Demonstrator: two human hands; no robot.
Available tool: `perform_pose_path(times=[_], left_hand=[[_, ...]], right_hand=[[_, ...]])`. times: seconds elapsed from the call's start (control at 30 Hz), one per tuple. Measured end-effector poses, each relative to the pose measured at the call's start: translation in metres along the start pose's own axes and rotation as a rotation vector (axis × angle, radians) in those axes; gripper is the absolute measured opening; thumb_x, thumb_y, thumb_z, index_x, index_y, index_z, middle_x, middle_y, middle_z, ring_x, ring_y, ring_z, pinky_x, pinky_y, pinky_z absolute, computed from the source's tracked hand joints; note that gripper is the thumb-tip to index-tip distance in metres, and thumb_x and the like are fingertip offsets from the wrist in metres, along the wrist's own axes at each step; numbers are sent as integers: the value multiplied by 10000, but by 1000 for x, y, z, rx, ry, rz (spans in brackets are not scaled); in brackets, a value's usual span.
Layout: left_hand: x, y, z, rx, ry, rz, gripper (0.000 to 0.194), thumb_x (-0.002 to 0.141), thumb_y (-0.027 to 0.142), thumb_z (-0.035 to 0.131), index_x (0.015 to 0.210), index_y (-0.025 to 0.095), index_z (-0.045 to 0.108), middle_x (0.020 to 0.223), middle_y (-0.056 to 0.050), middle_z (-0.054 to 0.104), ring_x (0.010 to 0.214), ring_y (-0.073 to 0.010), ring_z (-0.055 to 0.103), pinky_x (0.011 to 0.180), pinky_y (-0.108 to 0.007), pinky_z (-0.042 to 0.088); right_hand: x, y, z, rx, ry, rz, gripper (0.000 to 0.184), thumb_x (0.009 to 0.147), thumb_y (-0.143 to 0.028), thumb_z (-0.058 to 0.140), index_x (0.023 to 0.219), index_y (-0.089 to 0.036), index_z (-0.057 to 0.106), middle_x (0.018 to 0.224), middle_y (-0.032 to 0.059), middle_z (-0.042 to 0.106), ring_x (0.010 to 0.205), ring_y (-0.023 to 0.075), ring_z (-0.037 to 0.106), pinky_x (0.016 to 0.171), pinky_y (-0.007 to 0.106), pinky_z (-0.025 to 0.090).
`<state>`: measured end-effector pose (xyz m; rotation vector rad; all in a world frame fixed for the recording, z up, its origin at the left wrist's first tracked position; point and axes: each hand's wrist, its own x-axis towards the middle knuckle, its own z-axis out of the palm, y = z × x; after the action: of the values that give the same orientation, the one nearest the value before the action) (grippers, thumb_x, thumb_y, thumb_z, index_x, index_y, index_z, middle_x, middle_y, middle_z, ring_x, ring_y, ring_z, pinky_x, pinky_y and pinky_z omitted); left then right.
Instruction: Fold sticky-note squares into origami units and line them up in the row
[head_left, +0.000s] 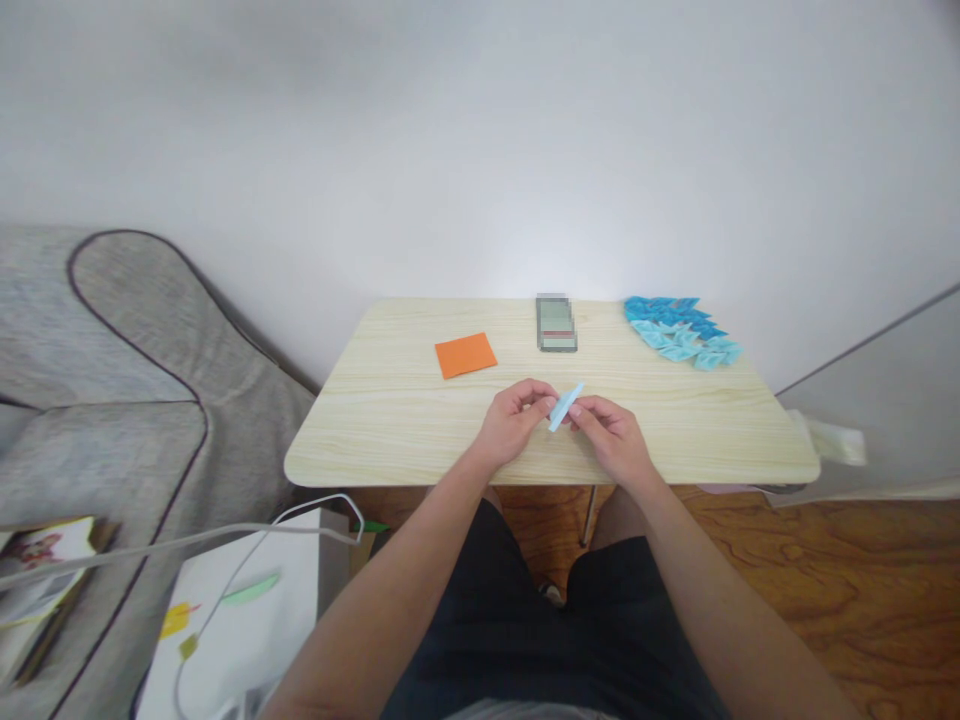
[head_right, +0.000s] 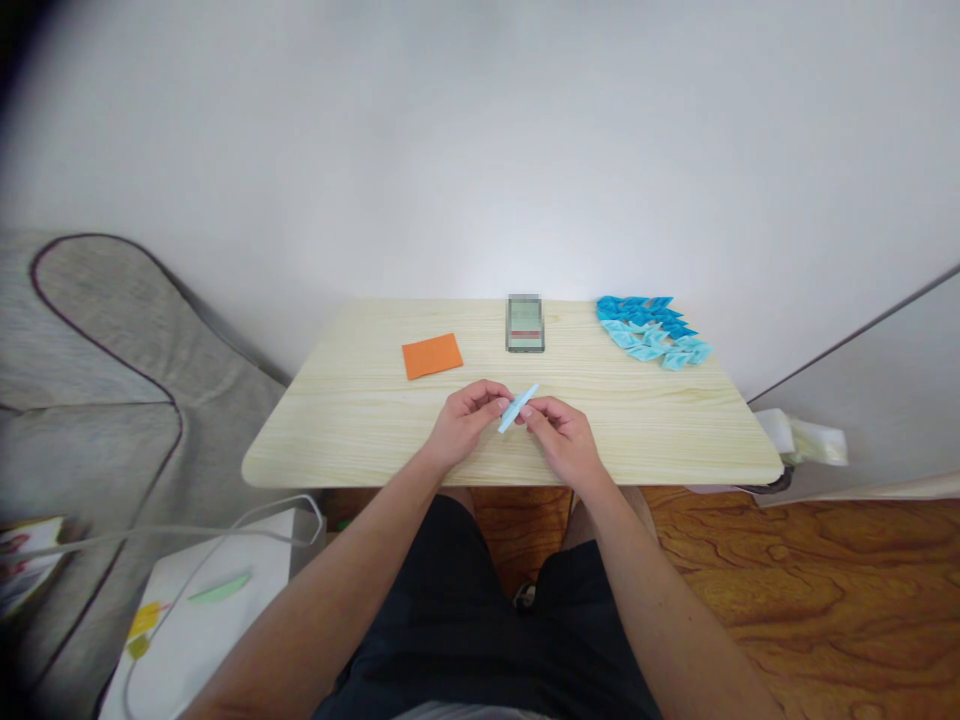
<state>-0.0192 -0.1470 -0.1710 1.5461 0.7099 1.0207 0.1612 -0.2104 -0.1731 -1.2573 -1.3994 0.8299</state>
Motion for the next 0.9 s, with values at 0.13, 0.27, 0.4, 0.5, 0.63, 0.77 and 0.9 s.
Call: perform_pose_path(times=[0.13,0.27,0.4,0.5,0.63,0.77,0.9], left_hand=[[-1,1,1,15,-4,4,162,909,324,662,951,171,695,816,-14,687,765,-141,621,755,-275,484],[-1,0,1,-2,-25,10,146,927,309,641,960,171,679,848,-18,678,796,-140,616,768,-271,476],[-2,-1,2,23,-20,35,132,913,306,660,937,179,634,791,8,628,749,-125,585,737,-258,460],[-3,-1,3,109,15,47,129,895,300,676,909,185,620,779,11,609,735,-125,570,709,-254,438],[-4,0,3,190,62,66,100,887,274,669,904,190,617,774,17,608,731,-124,558,680,-254,395],[-4,2,4,216,59,64,90,881,272,661,895,193,622,780,16,614,741,-130,565,704,-261,411],[-5,6,2,182,18,69,115,896,304,644,910,190,640,820,-2,633,778,-145,575,753,-277,440]], right_hand=[[-1,0,-1,12,-11,-1,281,936,-472,634,936,-221,761,787,18,707,756,180,624,730,298,496],[0,0,-1,21,-25,-3,277,944,-466,625,942,-221,754,786,15,697,761,176,618,734,295,493],[0,1,-1,36,-25,-5,280,936,-474,631,943,-215,738,788,15,690,760,176,615,727,294,491],[0,2,1,44,-14,-5,272,929,-470,641,932,-212,726,782,14,679,756,176,610,717,294,486],[-2,4,3,53,13,-2,256,920,-458,659,932,-211,725,785,16,686,750,175,608,718,299,482],[-2,6,4,59,26,-3,255,891,-466,698,929,-215,721,789,14,684,749,174,601,726,304,480],[-2,7,4,70,15,-3,273,870,-484,718,932,-218,715,823,21,698,773,181,609,745,312,488]])
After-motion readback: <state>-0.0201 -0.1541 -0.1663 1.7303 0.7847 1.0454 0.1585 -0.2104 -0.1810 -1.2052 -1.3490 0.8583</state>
